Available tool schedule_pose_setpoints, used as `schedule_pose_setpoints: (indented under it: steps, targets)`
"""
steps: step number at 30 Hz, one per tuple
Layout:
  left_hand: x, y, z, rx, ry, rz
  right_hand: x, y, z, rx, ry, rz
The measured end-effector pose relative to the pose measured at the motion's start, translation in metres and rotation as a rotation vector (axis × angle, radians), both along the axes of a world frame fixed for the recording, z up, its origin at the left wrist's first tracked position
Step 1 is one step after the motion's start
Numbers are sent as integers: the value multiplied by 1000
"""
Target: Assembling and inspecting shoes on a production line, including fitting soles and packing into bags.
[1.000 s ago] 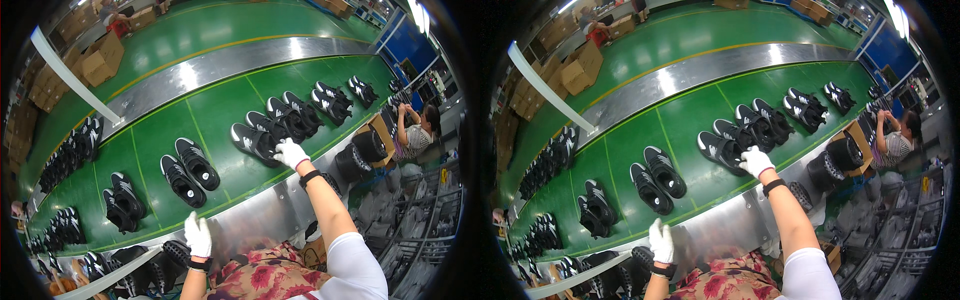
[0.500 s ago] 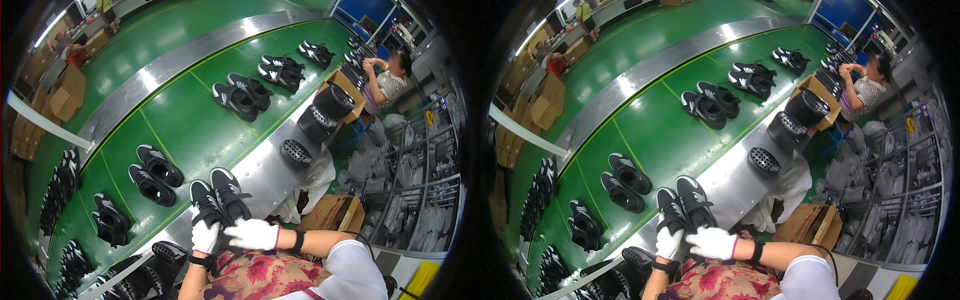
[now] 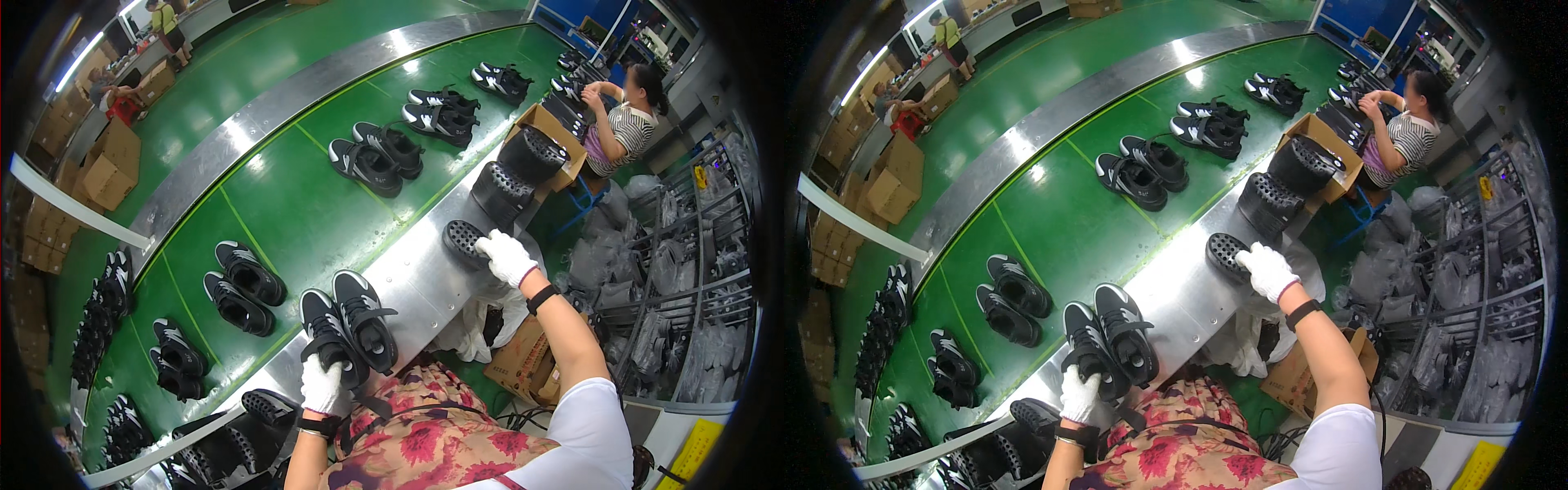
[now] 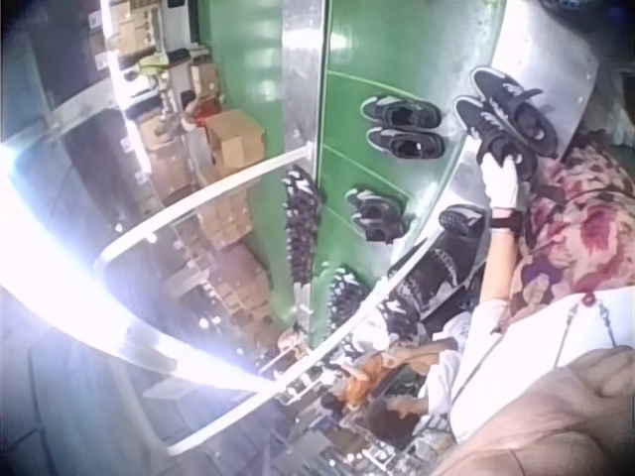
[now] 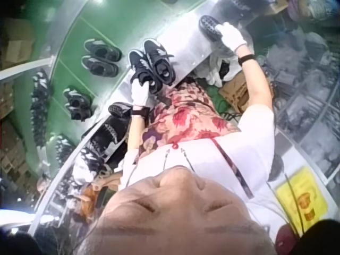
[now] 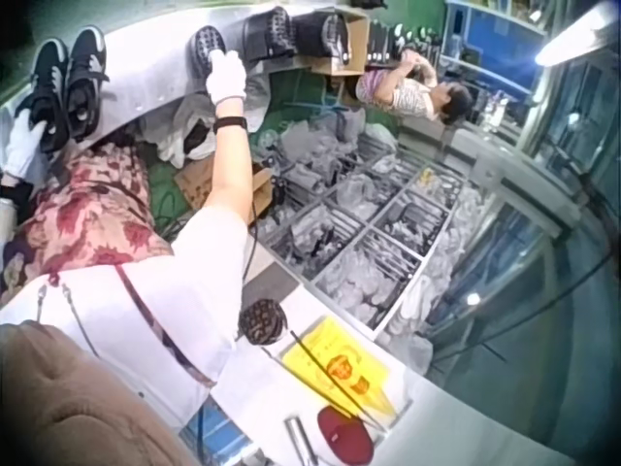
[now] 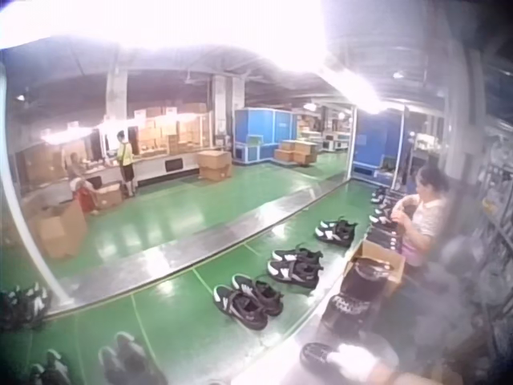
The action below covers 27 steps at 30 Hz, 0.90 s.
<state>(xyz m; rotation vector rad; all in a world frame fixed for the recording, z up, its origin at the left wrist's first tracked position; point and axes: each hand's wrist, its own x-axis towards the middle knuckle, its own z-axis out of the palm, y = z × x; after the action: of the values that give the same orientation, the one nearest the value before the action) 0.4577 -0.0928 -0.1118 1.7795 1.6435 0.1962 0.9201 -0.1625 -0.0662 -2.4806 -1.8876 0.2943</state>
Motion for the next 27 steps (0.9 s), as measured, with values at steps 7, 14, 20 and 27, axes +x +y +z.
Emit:
schedule_pose_setpoints:
  steps: [7, 14, 20, 27]
  targets:
    - [-28, -2, 15, 92, -242, 181, -18, 0, 39, 123, -26, 89]
    - [33, 10, 87, -166, -1180, 33, -179, 3, 82, 473, 568, 565]
    - [48, 15, 69, -387, -1118, 484, -239, 1, 66, 290, 812, 368]
    - [75, -11, 66, -322, -858, 218, -236, -27, 36, 251, 993, -72]
